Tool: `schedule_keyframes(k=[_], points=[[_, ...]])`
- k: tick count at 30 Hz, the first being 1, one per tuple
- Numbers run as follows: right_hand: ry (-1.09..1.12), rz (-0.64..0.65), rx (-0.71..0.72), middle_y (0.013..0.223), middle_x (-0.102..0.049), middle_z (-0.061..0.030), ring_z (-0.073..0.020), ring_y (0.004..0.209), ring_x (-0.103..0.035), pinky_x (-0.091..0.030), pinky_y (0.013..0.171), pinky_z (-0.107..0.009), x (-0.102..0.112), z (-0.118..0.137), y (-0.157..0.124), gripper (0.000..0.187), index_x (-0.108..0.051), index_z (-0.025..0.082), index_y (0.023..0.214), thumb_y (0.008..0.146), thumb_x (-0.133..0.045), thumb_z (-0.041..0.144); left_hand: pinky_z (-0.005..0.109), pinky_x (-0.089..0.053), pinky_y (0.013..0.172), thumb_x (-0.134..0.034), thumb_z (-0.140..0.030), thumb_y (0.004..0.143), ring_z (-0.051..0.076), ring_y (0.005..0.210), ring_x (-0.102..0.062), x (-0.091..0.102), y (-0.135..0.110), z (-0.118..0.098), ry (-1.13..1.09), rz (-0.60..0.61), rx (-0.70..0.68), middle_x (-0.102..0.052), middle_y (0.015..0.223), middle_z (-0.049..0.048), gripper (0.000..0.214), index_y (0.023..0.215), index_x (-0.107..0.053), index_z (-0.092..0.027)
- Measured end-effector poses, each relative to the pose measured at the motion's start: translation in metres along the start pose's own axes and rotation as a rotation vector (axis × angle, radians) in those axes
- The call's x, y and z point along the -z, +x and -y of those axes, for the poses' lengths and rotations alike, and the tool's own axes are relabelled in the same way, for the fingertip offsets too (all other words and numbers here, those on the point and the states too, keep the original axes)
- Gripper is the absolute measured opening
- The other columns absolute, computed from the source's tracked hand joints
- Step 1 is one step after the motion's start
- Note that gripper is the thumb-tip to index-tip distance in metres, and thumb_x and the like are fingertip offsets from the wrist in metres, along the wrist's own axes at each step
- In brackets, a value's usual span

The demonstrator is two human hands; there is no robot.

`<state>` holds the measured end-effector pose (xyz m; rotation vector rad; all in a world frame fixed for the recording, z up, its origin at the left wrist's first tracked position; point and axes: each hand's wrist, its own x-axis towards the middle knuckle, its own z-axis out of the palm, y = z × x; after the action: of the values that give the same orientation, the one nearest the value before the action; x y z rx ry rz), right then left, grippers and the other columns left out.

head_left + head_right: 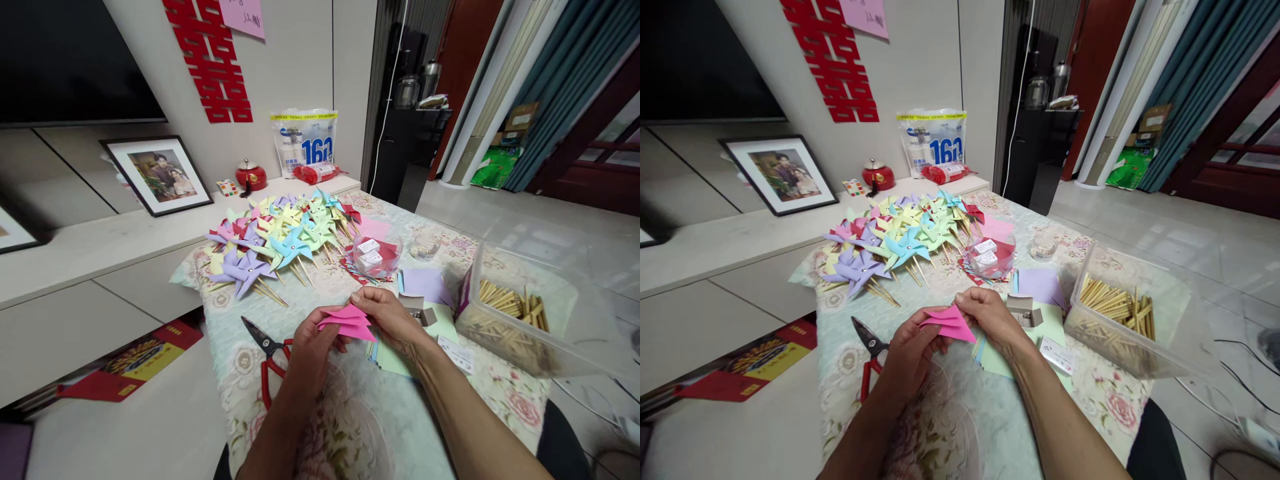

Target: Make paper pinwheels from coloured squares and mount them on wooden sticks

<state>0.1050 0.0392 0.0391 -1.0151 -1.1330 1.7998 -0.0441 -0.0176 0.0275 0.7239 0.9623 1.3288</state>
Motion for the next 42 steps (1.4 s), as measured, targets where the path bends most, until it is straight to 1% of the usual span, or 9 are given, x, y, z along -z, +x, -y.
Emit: schedule_keyframes(k=[4, 7, 12, 16, 22, 27, 31, 36, 42], points=[[-0.012, -0.008, 0.026, 0.064, -0.064, 0.0011, -0.0090, 0.053, -0.054, -0.040, 0.057, -0.024, 0.003, 0.002, 0.001, 0.043, -0.066, 0.015, 0.069, 0.063, -0.086, 0.052, 0.023, -0.042, 0.047, -0.075, -0.036, 0.070, 0.011, 0.049, -0.051, 0.001, 0.003, 0.001, -0.032, -0.055, -0.009, -0.064, 0.059, -0.0007, 0.026, 0.083, -0.068, -0.015], [-0.036, 0.003, 0.028, 0.073, -0.067, -0.0005, -0.0087, 0.056, -0.055, -0.042, 0.059, -0.024, 0.005, 0.005, 0.000, 0.043, -0.071, 0.014, 0.078, 0.062, -0.087, 0.051, 0.023, -0.041, 0.044, -0.076, -0.037, 0.069, 0.011, 0.046, -0.050, 0.002, 0.004, 0.002, -0.036, -0.103, -0.027, -0.061, 0.055, -0.0019, 0.024, 0.076, -0.066, -0.016], [-0.103, 0.087, 0.057, 0.075, -0.069, -0.0012, -0.0111, 0.064, -0.059, -0.044, 0.066, -0.026, 0.004, 0.008, -0.006, 0.038, -0.074, 0.015, 0.088, 0.067, -0.086, 0.044, 0.022, -0.040, 0.043, -0.074, -0.039, 0.071, 0.011, 0.045, -0.050, 0.005, 0.005, 0.005, 0.007, -0.106, -0.034, -0.061, 0.052, -0.0016, 0.024, 0.073, -0.065, -0.017], [-0.151, 0.090, 0.063, 0.071, -0.069, -0.0005, -0.0128, 0.063, -0.059, -0.043, 0.065, -0.027, 0.000, 0.007, -0.005, 0.031, -0.071, 0.016, 0.081, 0.067, -0.086, 0.039, 0.022, -0.040, 0.043, -0.073, -0.041, 0.075, 0.011, 0.043, -0.049, 0.008, 0.005, 0.009, 0.085, -0.075, -0.056, -0.061, 0.052, -0.0021, 0.025, 0.075, -0.065, -0.016], [-0.182, -0.037, 0.119, 0.055, -0.055, 0.0050, -0.0087, 0.053, -0.044, -0.032, 0.056, -0.025, -0.002, 0.006, -0.001, 0.034, -0.065, 0.015, 0.065, 0.061, -0.086, 0.041, 0.021, -0.042, 0.045, -0.074, -0.040, 0.076, 0.011, 0.045, -0.051, 0.006, 0.003, 0.010, 0.123, -0.045, -0.069, -0.064, 0.053, -0.0004, 0.027, 0.081, -0.066, -0.014], [-0.078, -0.058, 0.090, 0.057, -0.056, 0.0041, -0.0093, 0.054, -0.045, -0.033, 0.057, -0.025, -0.002, 0.007, -0.002, 0.030, -0.064, 0.016, 0.064, 0.062, -0.084, 0.038, 0.022, -0.043, 0.046, -0.071, -0.046, 0.076, 0.014, 0.049, -0.058, 0.004, 0.001, 0.003, 0.016, -0.036, -0.031, -0.066, 0.055, 0.0023, 0.032, 0.081, -0.064, -0.015], [0.050, -0.058, 0.035, 0.058, -0.059, 0.0032, -0.0091, 0.055, -0.047, -0.035, 0.057, -0.024, 0.000, 0.009, -0.003, 0.029, -0.065, 0.016, 0.063, 0.058, -0.086, 0.034, 0.024, -0.043, 0.043, -0.067, -0.057, 0.075, 0.016, 0.047, -0.059, 0.004, 0.003, -0.002, -0.096, -0.096, 0.004, -0.064, 0.054, 0.0040, 0.042, 0.074, -0.063, -0.015], [0.131, 0.028, -0.044, 0.057, -0.057, 0.0042, -0.0069, 0.052, -0.045, -0.031, 0.051, -0.021, 0.004, 0.009, -0.004, 0.028, -0.064, 0.015, 0.062, 0.055, -0.088, 0.029, 0.025, -0.045, 0.046, -0.070, -0.047, 0.075, 0.015, 0.055, -0.059, 0.005, 0.004, -0.002, -0.106, -0.093, -0.031, -0.069, 0.069, 0.0043, 0.036, 0.088, -0.070, -0.014], [0.051, 0.134, -0.120, 0.054, -0.054, 0.0053, -0.0061, 0.049, -0.043, -0.028, 0.049, -0.021, 0.005, 0.010, -0.006, 0.028, -0.064, 0.015, 0.061, 0.057, -0.087, 0.031, 0.028, -0.051, 0.068, -0.071, -0.034, 0.078, 0.017, 0.071, -0.066, 0.003, 0.000, -0.006, -0.132, -0.036, -0.074, -0.073, 0.081, 0.0037, 0.026, 0.100, -0.071, -0.018]])
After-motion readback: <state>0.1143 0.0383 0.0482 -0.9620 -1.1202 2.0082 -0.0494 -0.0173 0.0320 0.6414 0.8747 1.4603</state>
